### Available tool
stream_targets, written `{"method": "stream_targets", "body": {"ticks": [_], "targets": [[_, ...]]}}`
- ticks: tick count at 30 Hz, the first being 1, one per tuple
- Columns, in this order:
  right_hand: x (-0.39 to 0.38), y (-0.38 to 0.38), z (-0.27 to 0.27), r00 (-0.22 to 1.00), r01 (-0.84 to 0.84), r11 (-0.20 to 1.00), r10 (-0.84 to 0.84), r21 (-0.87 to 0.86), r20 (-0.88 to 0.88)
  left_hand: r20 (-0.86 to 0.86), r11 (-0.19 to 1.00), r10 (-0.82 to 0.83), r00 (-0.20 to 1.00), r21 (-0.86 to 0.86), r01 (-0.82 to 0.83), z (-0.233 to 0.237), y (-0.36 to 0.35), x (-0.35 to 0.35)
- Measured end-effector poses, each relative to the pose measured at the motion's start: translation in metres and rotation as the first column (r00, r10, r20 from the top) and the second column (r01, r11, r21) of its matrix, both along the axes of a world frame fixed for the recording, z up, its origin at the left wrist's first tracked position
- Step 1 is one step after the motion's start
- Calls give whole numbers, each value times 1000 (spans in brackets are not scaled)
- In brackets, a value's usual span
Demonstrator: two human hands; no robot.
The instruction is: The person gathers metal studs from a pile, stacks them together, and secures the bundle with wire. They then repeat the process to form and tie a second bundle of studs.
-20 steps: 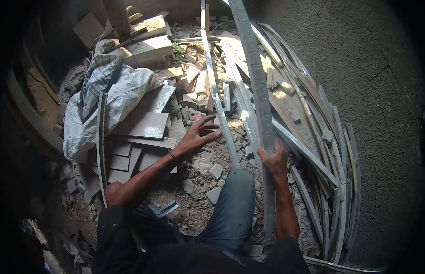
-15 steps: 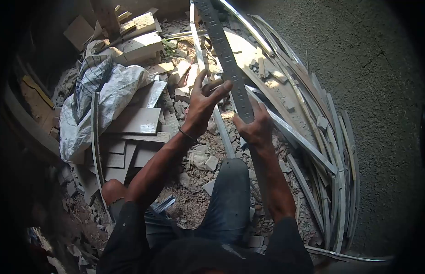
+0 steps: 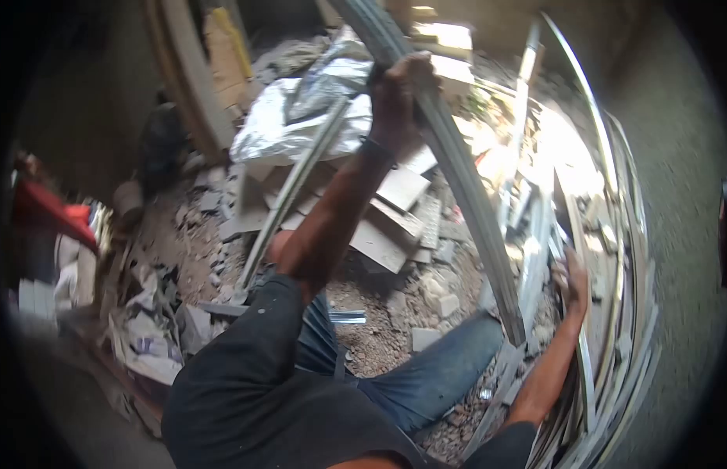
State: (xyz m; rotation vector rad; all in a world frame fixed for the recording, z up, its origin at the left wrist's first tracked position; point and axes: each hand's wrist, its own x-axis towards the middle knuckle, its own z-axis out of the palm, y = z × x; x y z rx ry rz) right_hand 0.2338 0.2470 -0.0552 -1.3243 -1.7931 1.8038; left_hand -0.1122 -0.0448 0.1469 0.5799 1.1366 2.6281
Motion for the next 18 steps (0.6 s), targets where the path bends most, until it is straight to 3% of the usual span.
{"method": "stream_targets", "body": {"ticks": [1, 3, 6, 7, 8, 10, 11, 12, 13, 15, 18], "targets": [[5, 7, -45, 998, -43, 997, 47, -70, 46, 6, 998, 55, 998, 33, -55, 6, -18, -20], [12, -4, -112, 923, -210, 972, 234, -111, 307, -42, 991, 126, 991, 49, -124, 25, -70, -27], [13, -42, -193, 884, -290, 924, 359, -251, 299, 23, 971, 235, 972, 26, -236, 10, -133, -56], [7, -66, -195, 874, -321, 929, 366, -186, 320, -52, 957, 290, 956, -1, -290, 7, -152, -57], [-4, -85, -192, 753, -492, 870, 434, -14, 495, -66, 925, 378, 923, -7, -379, 4, -168, -57], [9, -117, -243, 919, -373, 909, 334, 189, 209, 8, 889, 455, 890, -53, -454, -21, -203, -77], [3, -187, -111, 993, -115, 954, 117, -276, -12, 127, 894, 445, 886, -111, -434, -23, -215, -75], [-6, -263, 36, 958, 188, 723, -286, -665, -40, 111, 864, 502, 858, -113, -491, -25, -218, -66], [8, -285, 53, 954, 170, 710, -293, -683, -67, 87, 815, 578, 811, -111, -569, -24, -225, -60], [47, -272, 1, 993, -11, 845, -54, -535, -106, -13, 752, 655, 756, -89, -653, -42, -242, -68], [47, -260, -41, 982, -187, 941, 178, -281, -57, 65, 766, 642, 764, -98, -636, -48, -248, -61]]}}
